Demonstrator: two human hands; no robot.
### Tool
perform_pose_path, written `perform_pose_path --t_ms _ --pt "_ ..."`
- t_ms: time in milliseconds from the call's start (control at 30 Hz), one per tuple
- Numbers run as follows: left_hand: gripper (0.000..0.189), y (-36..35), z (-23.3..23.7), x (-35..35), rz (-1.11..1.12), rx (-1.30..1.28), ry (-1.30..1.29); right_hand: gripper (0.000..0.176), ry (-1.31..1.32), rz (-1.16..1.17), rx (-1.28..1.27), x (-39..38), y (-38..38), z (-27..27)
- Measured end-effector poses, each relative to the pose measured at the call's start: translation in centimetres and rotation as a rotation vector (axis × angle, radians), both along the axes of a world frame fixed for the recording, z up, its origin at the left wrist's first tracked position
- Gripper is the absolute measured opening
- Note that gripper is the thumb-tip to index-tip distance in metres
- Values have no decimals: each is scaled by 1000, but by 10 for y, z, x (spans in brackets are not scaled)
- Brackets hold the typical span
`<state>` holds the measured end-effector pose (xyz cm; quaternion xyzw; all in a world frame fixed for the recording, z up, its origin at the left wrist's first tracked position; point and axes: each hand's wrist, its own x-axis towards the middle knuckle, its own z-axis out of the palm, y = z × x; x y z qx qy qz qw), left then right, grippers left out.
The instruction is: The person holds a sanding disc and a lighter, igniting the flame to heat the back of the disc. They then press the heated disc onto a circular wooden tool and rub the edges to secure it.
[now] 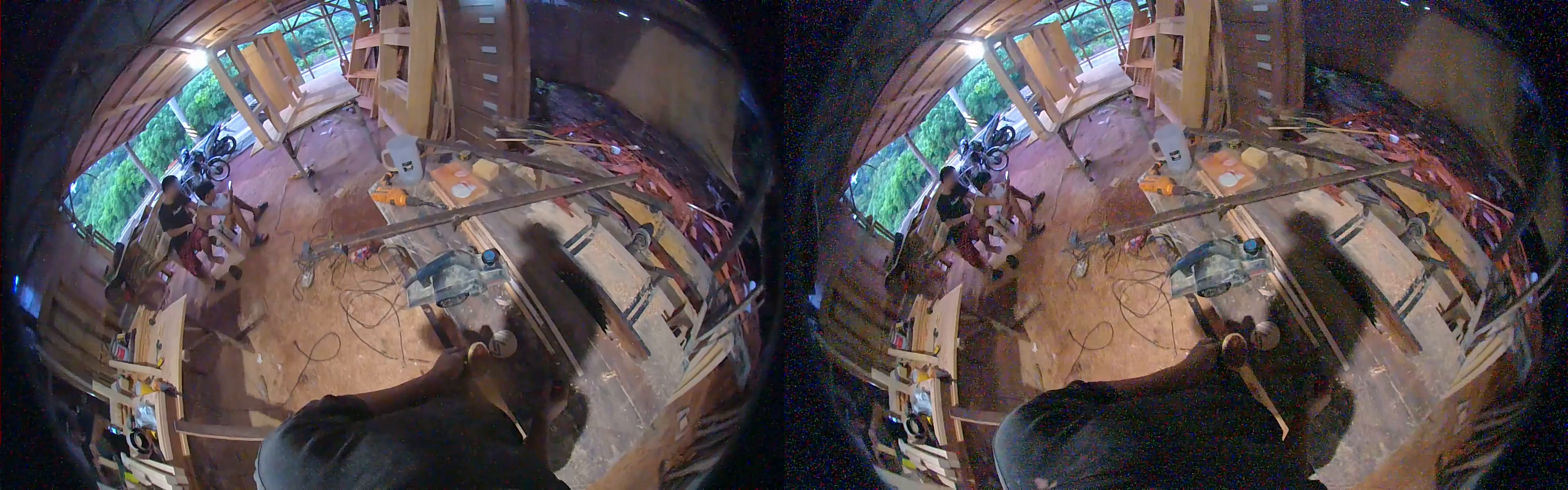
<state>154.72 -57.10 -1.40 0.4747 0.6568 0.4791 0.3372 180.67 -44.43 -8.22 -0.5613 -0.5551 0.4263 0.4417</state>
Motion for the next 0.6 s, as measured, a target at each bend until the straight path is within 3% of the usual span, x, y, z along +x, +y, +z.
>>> perform_pose_path --t_ms 100,133,200,233,300,333,400,433,500,533,600 --pt "23 2 20 9 96 -55 -195 35 -38 -6 78 -3 -1 6" --pt "23 4 8 8 98 -53 -196 34 14 -19 109 -6 0 3" --pt "25 9 -8 5 224 -140 -683 33 67 -31 141 -5 3 -1" --pt "25 9 -5 6 224 -139 -684 32 -42 -30 27 -2 5 -1" --pt "26 8 7 9 341 -124 -1005 31 -150 -28 -87 2 7 -6" --pt "26 6 -25 -1 341 -123 -1005 31 -128 -47 -76 2 7 -10" --pt "23 3 -115 -30 -37 336 89 31 -104 -65 -63 4 10 -32" --pt "23 3 -104 -24 -38 337 90 32 -114 -48 -14 13 15 -59" --pt "20 5 -60 -6 148 40 -200 32 -123 -32 36 13 15 -62" --pt "20 8 -53 -5 147 40 -200 34 -162 -64 41 1 5 -16" --pt "18 13 -47 -3 333 -154 -806 35 -201 -96 47 -5 -6 17"
